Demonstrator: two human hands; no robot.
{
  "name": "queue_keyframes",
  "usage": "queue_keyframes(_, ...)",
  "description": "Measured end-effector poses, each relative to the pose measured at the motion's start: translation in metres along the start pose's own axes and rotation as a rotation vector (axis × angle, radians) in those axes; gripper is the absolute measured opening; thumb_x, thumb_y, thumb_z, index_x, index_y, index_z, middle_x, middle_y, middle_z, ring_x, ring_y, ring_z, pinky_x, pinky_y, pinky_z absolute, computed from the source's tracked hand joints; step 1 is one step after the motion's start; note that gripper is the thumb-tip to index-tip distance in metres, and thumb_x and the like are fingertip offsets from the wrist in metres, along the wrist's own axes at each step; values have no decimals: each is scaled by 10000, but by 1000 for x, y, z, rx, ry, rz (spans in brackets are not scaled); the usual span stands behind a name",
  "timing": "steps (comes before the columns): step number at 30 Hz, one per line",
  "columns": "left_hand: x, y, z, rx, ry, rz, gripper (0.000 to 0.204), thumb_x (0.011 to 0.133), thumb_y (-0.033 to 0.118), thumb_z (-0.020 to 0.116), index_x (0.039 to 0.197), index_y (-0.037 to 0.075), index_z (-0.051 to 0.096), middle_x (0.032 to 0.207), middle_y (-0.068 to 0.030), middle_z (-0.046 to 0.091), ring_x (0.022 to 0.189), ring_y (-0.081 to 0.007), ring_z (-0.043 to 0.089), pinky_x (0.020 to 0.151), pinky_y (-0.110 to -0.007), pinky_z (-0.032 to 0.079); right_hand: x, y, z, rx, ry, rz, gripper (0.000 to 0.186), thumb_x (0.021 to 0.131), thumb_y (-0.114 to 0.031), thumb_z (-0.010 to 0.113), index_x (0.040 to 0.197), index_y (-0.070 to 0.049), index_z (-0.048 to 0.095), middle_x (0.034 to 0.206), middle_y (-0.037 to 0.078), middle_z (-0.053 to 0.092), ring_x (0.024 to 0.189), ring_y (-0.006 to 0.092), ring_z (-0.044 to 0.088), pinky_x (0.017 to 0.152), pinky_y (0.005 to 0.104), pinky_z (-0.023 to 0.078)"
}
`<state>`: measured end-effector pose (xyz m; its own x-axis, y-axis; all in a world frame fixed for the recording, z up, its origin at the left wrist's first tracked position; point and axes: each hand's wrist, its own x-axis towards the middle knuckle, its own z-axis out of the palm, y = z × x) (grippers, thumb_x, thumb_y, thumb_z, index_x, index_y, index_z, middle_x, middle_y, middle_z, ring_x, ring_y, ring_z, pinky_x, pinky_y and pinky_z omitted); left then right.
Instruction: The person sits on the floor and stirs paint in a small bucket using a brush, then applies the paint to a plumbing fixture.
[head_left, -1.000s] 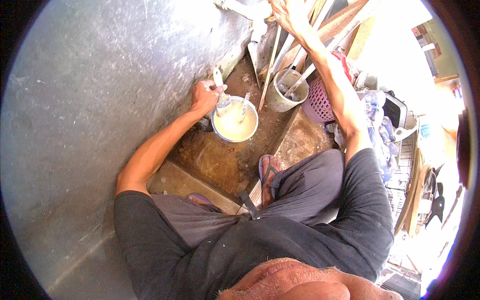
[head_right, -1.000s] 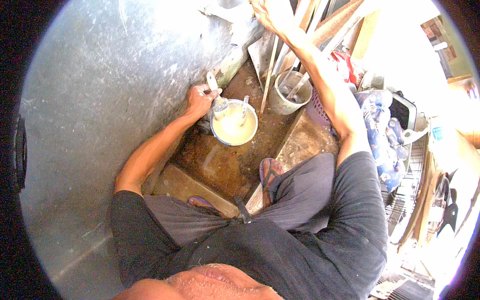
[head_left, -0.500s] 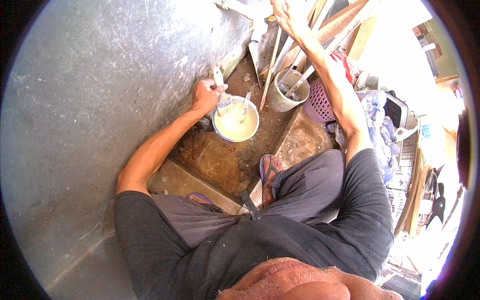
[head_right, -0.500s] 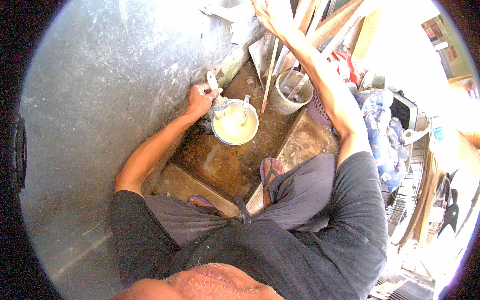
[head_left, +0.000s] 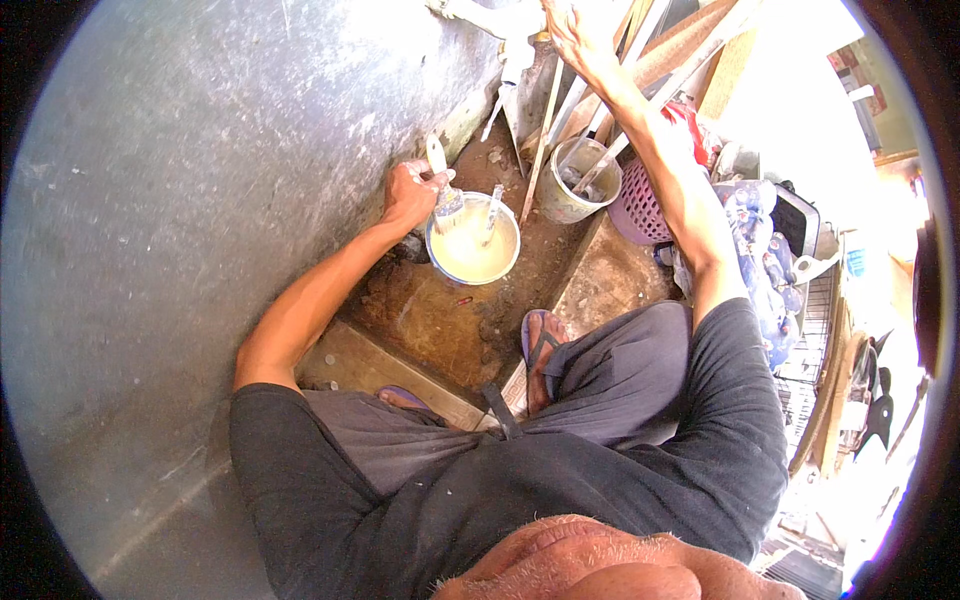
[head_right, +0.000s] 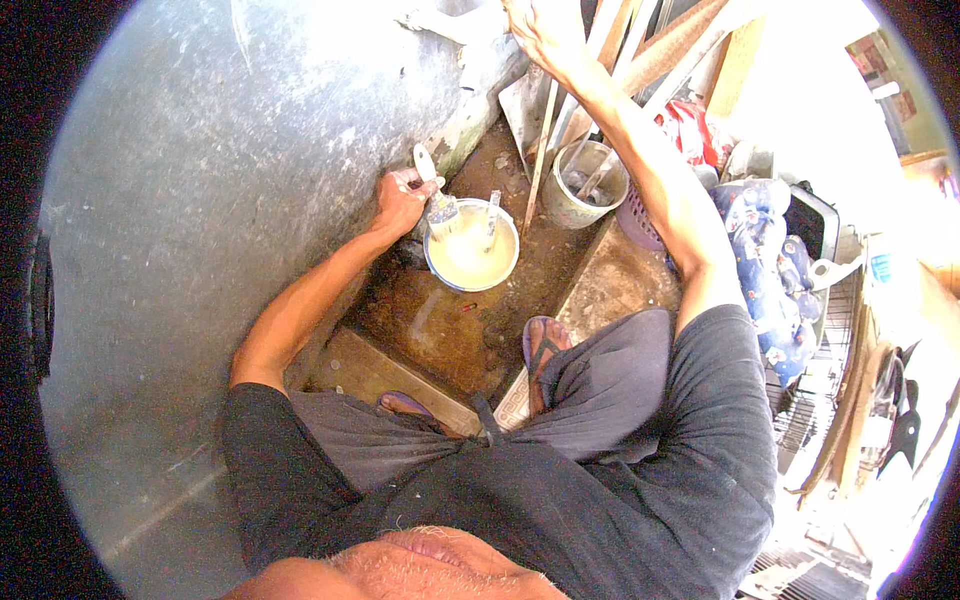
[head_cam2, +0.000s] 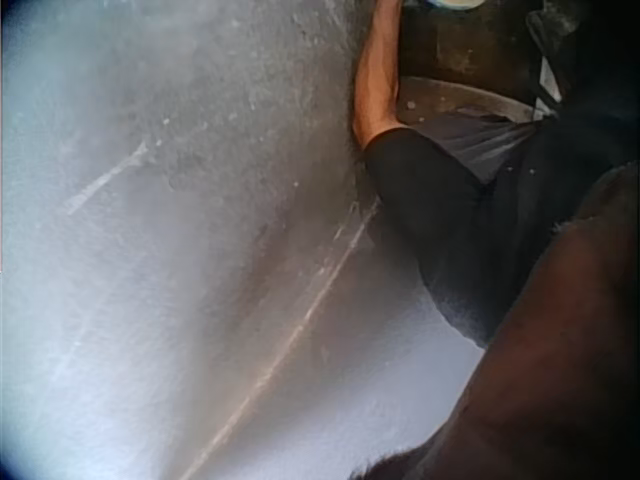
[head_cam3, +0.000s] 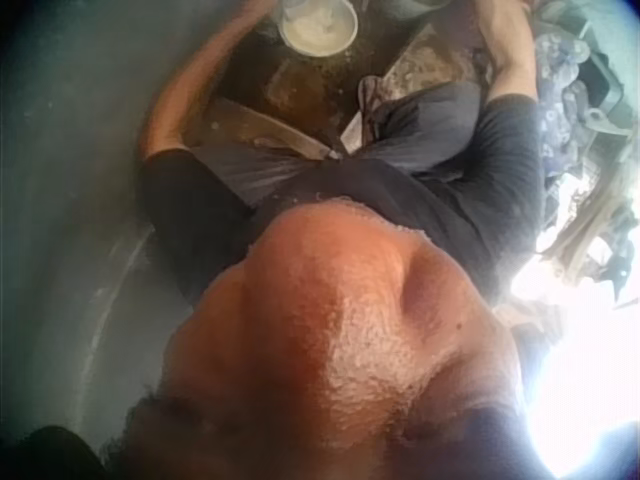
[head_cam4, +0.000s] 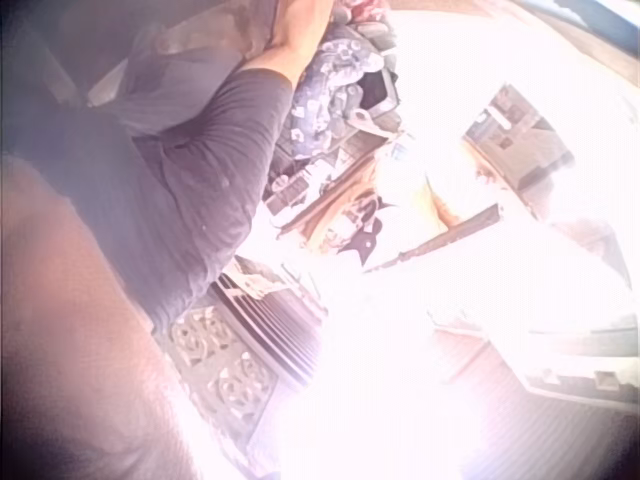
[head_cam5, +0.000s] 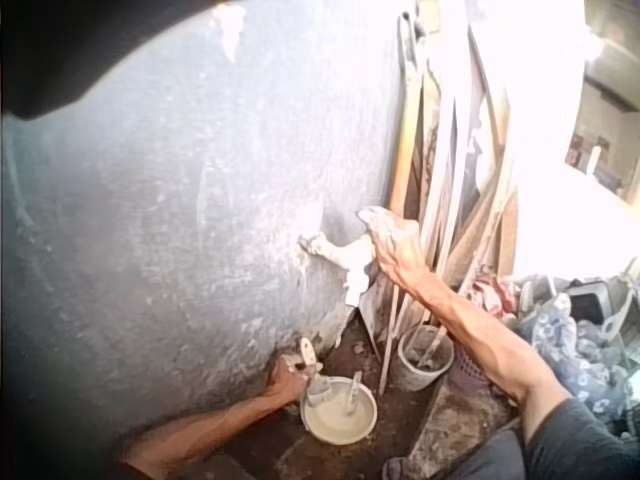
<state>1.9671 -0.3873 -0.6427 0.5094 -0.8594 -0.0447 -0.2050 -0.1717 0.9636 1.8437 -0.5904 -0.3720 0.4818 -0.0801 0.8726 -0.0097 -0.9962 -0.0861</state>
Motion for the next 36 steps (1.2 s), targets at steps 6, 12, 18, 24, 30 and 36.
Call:
queue_keyframes(6,-4,-1,-6,58,23,-11,282,781,255,757,876,-7,717,731,-127,694,628,-194,633,607,-344,483,4,-35,-10,887,145,1074,515,978,-426,415,787,-4,640,699,133,642,585,223,633,487,321,477)
queue_keyframes(12,-13,20,-4,192,22,-25,250,776,232,739,877,5,713,723,-151,684,635,-207,638,620,-354,484,-121,-69,19,1390,-681,1562,280,944,-252,435,948,-33,608,697,20,568,532,102,489,403,214,352)
queue_keyframes(18,-10,-1,-4,121,97,113,230,741,186,700,867,-6,701,701,-149,675,610,-207,632,596,-351,481,-122,-151,37,1610,-724,1819,193,910,-211,533,752,-105,564,603,-40,458,431,80,382,365,207,277)
queue_keyframes(24,-9,2,-8,153,-3,104,308,729,275,743,881,9,712,691,-145,671,600,-199,623,572,-341,477,-126,-161,41,1241,-566,1568,83,771,-16,641,809,-76,599,597,-35,494,453,75,404,409,227,291)
queue_keyframes(30,-12,13,-5,287,74,-19,354,743,328,767,908,18,716,785,-166,695,710,-256,671,674,-372,511,-124,-143,49,1286,-308,1861,153,931,-118,519,800,-69,580,618,-35,490,453,58,317,414,215,286)
queue_keyframes(36,-13,6,-10,296,72,89,269,769,276,761,900,44,722,758,-135,692,678,-238,651,655,-369,499,-137,-145,54,1154,-452,1709,176,942,-109,512,813,-37,607,542,-36,446,423,70,300,405,222,270)
